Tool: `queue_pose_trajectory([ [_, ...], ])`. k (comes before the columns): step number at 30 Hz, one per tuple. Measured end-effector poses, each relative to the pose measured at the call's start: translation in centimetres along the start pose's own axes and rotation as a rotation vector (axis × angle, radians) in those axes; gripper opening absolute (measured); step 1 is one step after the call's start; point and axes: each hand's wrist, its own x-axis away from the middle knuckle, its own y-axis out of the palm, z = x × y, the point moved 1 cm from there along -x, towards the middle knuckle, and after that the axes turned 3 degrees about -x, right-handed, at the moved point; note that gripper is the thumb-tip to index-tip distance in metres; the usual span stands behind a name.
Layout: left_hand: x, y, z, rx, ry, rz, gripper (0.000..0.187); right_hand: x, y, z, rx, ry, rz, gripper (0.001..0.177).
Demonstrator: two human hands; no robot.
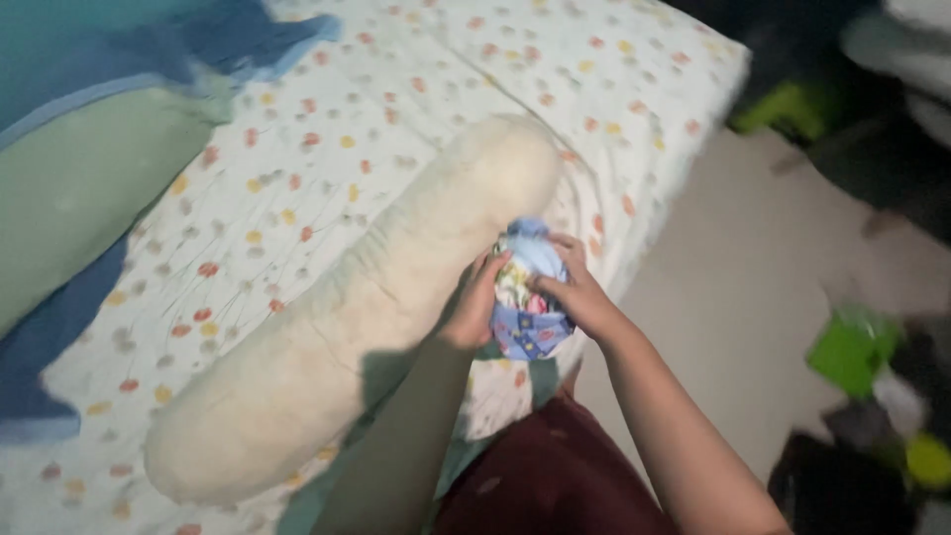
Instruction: The person removes pillowcases from three cylindrical pillows on a bed. They pull the cases off each pillow by hand, one after another, and place the bare pillows on a nearby chair.
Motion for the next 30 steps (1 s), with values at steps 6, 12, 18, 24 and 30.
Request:
queue_pose_trajectory([
  [6,2.4,8.5,-7.0,-0.269,-0.204,-0.168,0.045,9.0,-6.0,-8.9,-0.569,0.913,0.514,0.071],
  [12,9.5,19.1,-17.3,-0.633,-0.304,-0.502,0.051,26.0,-12.8,-13.1,-0.462,0.872,0.915,0.063],
  [18,18.3,24.6,-30.8,-1.164,-0.135,-0.847,0.057,41.2,-15.3,-21.2,-0.347,0.935,1.322,0.064],
  [24,31.2,24.5,-42.2,-1.063,-0.698,-1.09,0.072,56.7,-13.0,-30.6,-0.483,1.19,1.479,0.066],
  [30,38.2,21.5,-48.0,-1.267,-0.452,-1.511,0.062,67.1,-8.1,-32.7,-0.135,1.566,1.306,0.068],
])
